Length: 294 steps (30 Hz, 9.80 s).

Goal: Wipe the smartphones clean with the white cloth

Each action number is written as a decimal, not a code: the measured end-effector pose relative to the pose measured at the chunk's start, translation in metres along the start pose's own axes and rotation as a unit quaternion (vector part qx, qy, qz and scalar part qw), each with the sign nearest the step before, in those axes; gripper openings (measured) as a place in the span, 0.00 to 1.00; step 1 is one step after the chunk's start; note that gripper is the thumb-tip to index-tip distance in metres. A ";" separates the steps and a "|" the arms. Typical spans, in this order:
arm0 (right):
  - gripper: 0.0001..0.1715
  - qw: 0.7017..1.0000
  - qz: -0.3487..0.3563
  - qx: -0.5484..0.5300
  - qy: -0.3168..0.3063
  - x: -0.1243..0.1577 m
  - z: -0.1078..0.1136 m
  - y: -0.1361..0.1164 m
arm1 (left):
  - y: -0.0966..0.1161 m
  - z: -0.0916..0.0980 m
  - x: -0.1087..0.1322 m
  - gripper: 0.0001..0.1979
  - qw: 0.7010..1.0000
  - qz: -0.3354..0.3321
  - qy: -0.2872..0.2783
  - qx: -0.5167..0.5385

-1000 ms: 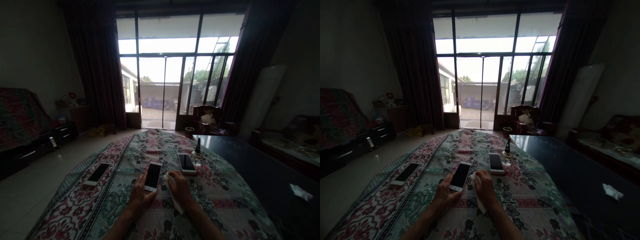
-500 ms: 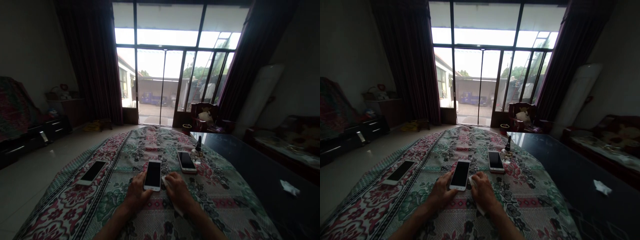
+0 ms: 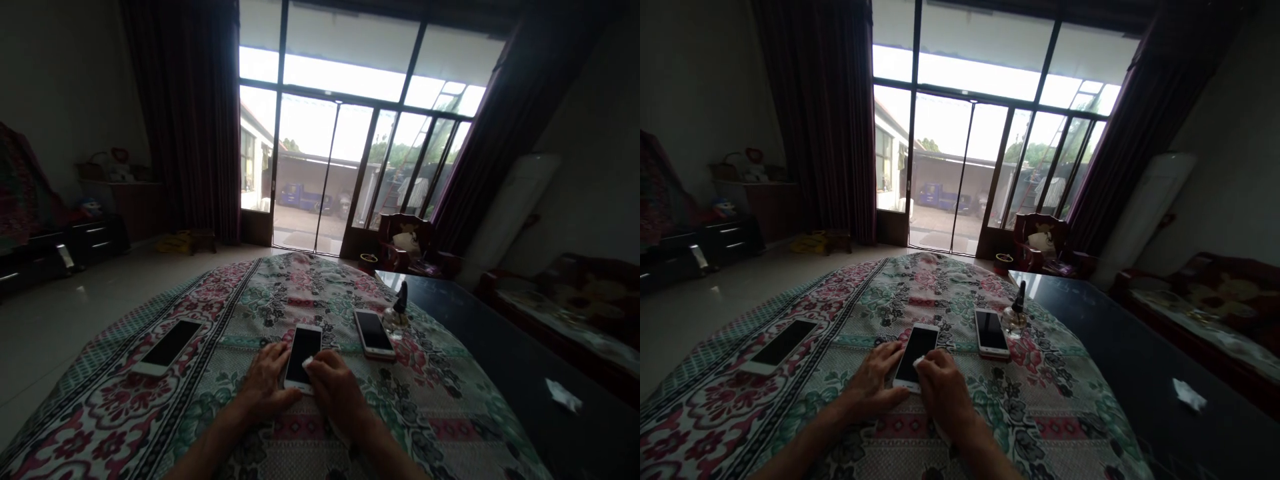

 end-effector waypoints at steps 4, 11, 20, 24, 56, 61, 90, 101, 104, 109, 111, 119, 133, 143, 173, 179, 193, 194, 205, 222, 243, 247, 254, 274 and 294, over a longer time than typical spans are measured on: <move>0.12 0.997 -0.002 0.045 -0.060 -0.015 -0.007 0.002 | 0.003 0.001 0.001 0.36 1.000 0.001 -0.003 0.001; 0.12 0.992 -0.039 0.088 -0.078 -0.071 -0.008 0.040 | 0.008 0.005 0.001 0.35 1.000 0.000 0.002 0.006; 0.15 0.990 -0.051 0.109 -0.076 -0.087 -0.017 0.042 | 0.010 0.011 0.000 0.32 1.000 -0.001 0.008 0.018; 0.17 0.995 0.016 0.073 -0.070 -0.053 -0.018 0.017 | 0.010 0.011 -0.001 0.30 1.000 0.004 0.015 0.020; 0.19 0.994 -0.017 0.077 -0.069 -0.070 -0.023 0.020 | 0.011 0.011 -0.001 0.26 0.997 0.004 0.031 0.072; 0.20 0.995 0.039 0.018 -0.095 -0.031 -0.017 -0.005 | 0.010 0.007 -0.002 0.26 0.995 0.028 0.052 0.080; 0.19 0.984 -0.124 0.104 0.077 -0.078 -0.021 0.069 | 0.015 0.010 0.000 0.23 0.998 0.003 0.041 0.041; 0.21 0.985 -0.149 0.078 0.035 -0.038 -0.014 0.038 | 0.012 0.008 0.000 0.20 0.998 -0.016 0.051 0.036; 0.22 0.992 -0.106 0.064 0.011 -0.020 -0.014 0.020 | 0.010 0.005 -0.001 0.22 0.998 -0.012 0.056 0.029; 0.17 0.998 -0.039 0.044 -0.029 0.008 -0.016 -0.010 | 0.008 0.004 0.000 0.22 0.998 -0.013 0.064 0.024; 0.16 0.998 -0.028 0.039 -0.037 0.010 -0.015 -0.012 | 0.009 0.004 0.000 0.21 0.997 -0.015 0.065 0.023; 0.19 0.988 -0.118 0.095 -0.039 -0.044 -0.006 0.038 | 0.012 0.007 0.000 0.21 0.998 -0.021 0.055 0.029; 0.20 0.966 -0.193 0.162 -0.058 -0.071 -0.008 0.053 | 0.010 0.007 -0.002 0.20 0.998 -0.020 0.054 0.039; 0.19 0.960 -0.206 0.182 -0.062 -0.087 -0.018 0.045 | 0.010 0.006 -0.002 0.21 0.998 -0.014 0.056 0.030; 0.19 0.973 -0.177 0.146 -0.022 -0.077 -0.012 0.058 | 0.007 0.003 -0.003 0.20 0.998 -0.012 0.053 0.039; 0.19 0.976 -0.155 0.142 -0.049 -0.101 -0.024 0.052 | 0.005 0.001 -0.003 0.21 0.998 -0.017 0.057 0.032; 0.19 0.990 -0.054 0.087 -0.094 -0.063 -0.025 0.015 | 0.009 0.006 -0.001 0.19 0.997 -0.020 0.053 0.049; 0.18 0.991 -0.044 0.078 -0.098 -0.057 -0.025 0.009 | 0.009 0.006 -0.002 0.19 0.997 -0.019 0.053 0.054; 0.18 0.987 -0.080 0.108 -0.089 -0.079 -0.022 0.025 | 0.010 0.007 -0.002 0.17 0.997 -0.009 0.046 0.054; 0.19 0.979 -0.131 0.141 -0.067 -0.102 -0.021 0.054 | 0.004 0.005 -0.007 0.13 0.991 0.012 0.101 0.092; 0.16 0.994 -0.026 0.070 -0.079 -0.062 -0.023 0.017 | 0.000 0.003 -0.009 0.09 0.989 0.035 0.110 0.095; 0.17 0.989 -0.088 0.103 -0.063 -0.083 -0.021 0.037 | 0.002 0.005 -0.008 0.10 0.990 0.019 0.107 0.089; 0.19 0.993 -0.034 0.088 -0.074 -0.066 -0.022 0.023 | -0.002 0.002 -0.009 0.10 0.987 0.020 0.127 0.097; 0.15 0.995 0.052 -0.009 -0.081 -0.033 -0.022 0.002 | -0.002 0.004 -0.009 0.13 0.988 0.020 0.124 0.087; 0.14 1.000 0.011 -0.017 -0.014 -0.019 -0.003 0.025 | -0.003 0.002 -0.009 0.12 0.987 0.016 0.123 0.099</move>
Point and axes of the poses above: each hand's wrist, its own x-axis away from the middle knuckle, its own z-axis out of the back of the hand, y = z × x, the point moved 3 cm from there along -x, towards the middle knuckle, and after that the axes turned 6 degrees about -y, right-handed, at the moved point
